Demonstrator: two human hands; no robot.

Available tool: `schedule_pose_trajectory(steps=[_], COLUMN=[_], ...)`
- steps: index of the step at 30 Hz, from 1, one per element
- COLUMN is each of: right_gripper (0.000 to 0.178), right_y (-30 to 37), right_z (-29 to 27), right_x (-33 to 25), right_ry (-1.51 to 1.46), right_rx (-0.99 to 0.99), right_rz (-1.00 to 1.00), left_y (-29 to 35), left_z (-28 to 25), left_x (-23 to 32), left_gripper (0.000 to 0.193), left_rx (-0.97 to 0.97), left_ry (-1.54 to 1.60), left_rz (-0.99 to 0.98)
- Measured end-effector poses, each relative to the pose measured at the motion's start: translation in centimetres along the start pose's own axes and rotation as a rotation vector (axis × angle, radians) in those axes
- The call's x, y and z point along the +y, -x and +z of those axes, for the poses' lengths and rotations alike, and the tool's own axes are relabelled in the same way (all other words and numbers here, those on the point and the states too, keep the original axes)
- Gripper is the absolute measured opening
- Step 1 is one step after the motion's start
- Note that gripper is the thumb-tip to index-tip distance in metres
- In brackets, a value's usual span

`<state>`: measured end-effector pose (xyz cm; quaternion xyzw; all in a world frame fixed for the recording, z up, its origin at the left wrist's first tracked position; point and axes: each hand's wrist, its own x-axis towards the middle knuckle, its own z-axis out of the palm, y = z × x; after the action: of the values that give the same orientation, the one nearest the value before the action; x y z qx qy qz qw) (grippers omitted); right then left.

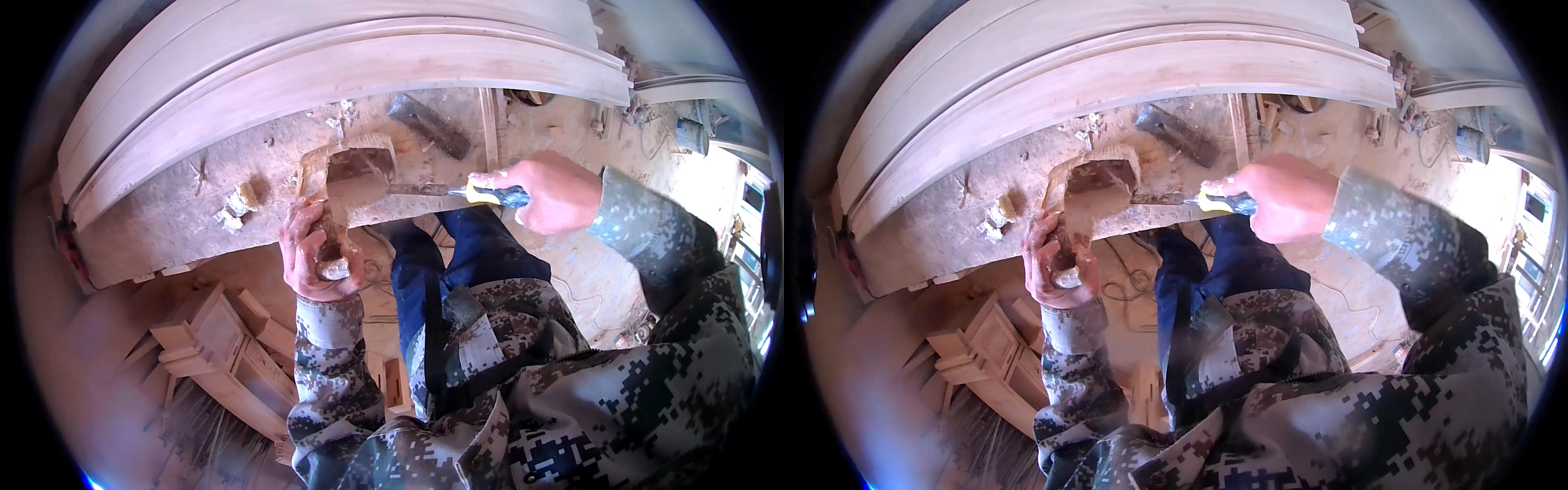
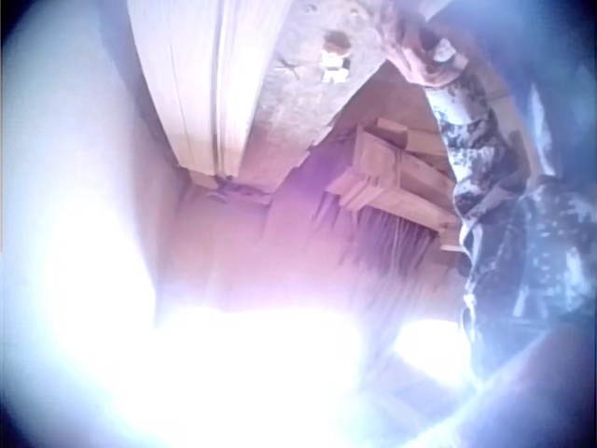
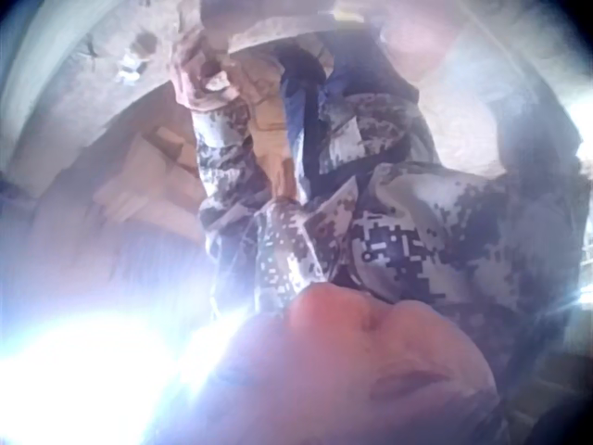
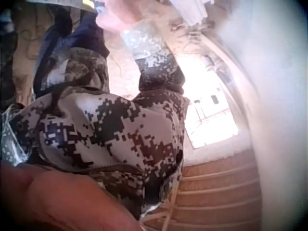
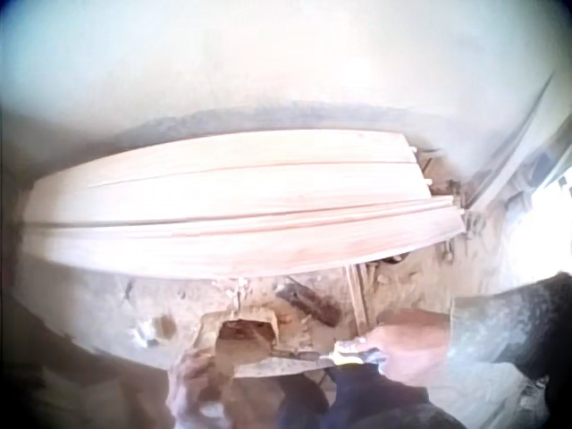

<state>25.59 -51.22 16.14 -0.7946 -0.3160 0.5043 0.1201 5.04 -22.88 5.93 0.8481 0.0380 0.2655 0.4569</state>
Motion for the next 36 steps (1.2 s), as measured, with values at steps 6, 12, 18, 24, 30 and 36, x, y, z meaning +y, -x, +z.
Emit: schedule_pose_trajectory(steps=[6,12,18,24,30,36], right_gripper=[0.070,0.077,0.076,0.080,0.082,0.075], right_y=[-1.1,1.1,-0.4,0.7,-0.5,-1.5], right_z=[-1.3,5.4,4.6,8.6,5.0,3.7], right_x=[-3.0,0.8,2.8,2.2,1.9,2.8], right_ry=[0.153,-0.162,-0.648,-1.114,-0.412,-0.370], right_rx=[-0.095,0.100,-0.076,-0.130,-0.069,-0.086], right_rz=[0.071,-0.007,0.141,0.280,0.043,-0.007], left_y=[-0.4,-1.1,-1.0,-1.2,-0.4,0.4], left_z=[-0.5,-0.3,-0.3,-0.2,-0.1,1.2], left_x=[1.1,1.0,1.0,1.1,0.1,-0.2], left_gripper=[0.038,0.037,0.035,0.032,0.035,0.042], left_rx=[0.004,0.010,0.013,0.002,0.007,0.062], left_ry=[-0.101,-0.039,-0.010,-0.026,0.016,0.062], left_rz=[-0.018,-0.029,-0.035,-0.033,-0.038,-0.075])
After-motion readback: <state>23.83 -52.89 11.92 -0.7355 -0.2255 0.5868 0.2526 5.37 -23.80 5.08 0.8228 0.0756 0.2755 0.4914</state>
